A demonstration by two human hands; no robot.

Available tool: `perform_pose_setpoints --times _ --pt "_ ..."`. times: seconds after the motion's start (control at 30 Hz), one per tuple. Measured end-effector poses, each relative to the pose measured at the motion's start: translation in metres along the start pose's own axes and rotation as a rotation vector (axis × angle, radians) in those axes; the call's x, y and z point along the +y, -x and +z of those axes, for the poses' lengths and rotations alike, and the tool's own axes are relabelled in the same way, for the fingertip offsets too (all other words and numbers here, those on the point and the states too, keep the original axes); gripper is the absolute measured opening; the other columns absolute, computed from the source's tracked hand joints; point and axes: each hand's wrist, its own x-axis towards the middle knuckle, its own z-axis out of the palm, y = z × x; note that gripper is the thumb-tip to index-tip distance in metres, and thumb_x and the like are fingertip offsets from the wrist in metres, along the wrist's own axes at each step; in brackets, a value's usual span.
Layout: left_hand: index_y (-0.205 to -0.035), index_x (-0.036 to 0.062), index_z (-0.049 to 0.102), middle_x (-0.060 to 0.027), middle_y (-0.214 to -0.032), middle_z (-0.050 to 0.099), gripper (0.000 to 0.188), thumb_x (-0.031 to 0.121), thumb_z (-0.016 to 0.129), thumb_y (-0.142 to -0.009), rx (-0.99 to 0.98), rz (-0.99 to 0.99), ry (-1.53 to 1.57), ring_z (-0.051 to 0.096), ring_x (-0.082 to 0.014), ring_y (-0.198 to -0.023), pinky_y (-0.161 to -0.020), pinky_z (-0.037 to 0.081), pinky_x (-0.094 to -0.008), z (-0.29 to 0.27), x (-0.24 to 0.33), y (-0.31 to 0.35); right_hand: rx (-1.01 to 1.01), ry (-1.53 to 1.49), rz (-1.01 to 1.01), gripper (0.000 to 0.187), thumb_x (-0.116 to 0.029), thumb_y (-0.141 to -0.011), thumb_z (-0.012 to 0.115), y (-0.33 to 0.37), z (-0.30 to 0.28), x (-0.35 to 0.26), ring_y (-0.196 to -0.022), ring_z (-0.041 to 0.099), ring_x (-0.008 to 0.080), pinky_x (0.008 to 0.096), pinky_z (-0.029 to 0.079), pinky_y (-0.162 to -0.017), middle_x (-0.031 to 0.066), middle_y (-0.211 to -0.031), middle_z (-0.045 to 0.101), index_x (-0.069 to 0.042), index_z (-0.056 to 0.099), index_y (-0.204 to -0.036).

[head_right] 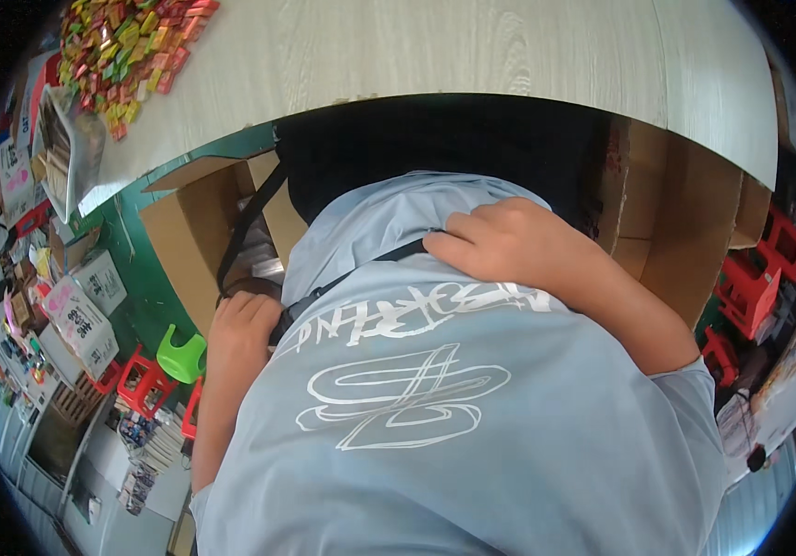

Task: The recorder is sorting and stacking small wrapped candies into a plastic mold.

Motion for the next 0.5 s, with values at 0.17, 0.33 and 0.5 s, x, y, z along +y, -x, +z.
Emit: perform_pose_setpoints --times 0.17,0.33,0.5 --pt "-0.104 0.0055 0.068 -0.0091 -0.090 0.069 0.039 0.016 0.082 -0.070 0.094 0.009 0.062 0.064 -0.0294 -0.090 -0.084 0.046 -0.0424 -0.001 0.002 0.001 0.033 0.040 -0.041 0.028 -0.010 -0.079 0.071 0.009 -0.023 -0.011 -0.074 0.069 0.0214 0.0337 0.053 -0.061 0.0046 -0.086 0.065 -0.010 0.071 -0.107" --pt "-0.110 0.0077 0.071 -0.0052 -0.087 0.070 0.040 0.022 0.084 -0.075 0.150 0.247 0.131 0.062 -0.0253 -0.085 -0.082 0.044 -0.0405 0.011 -0.003 -0.047 0.059 -0.007 0.148 0.027 -0.011 -0.078 0.073 0.043 -0.038 -0.023 -0.065 0.063 0.0231 0.0360 0.049 -0.057 0.0063 -0.078 0.058 -0.010 0.070 -0.104" --pt "-0.108 0.0075 0.073 -0.0058 -0.091 0.073 0.035 0.034 0.076 -0.085 0.054 0.435 0.230 0.061 -0.0276 -0.085 -0.083 0.045 -0.0415 0.018 0.000 -0.099 0.174 -0.171 0.391 0.024 -0.007 -0.077 0.077 0.091 -0.031 -0.041 -0.062 0.062 0.0237 0.0374 0.047 -0.055 0.0058 -0.071 0.055 -0.010 0.070 -0.100"
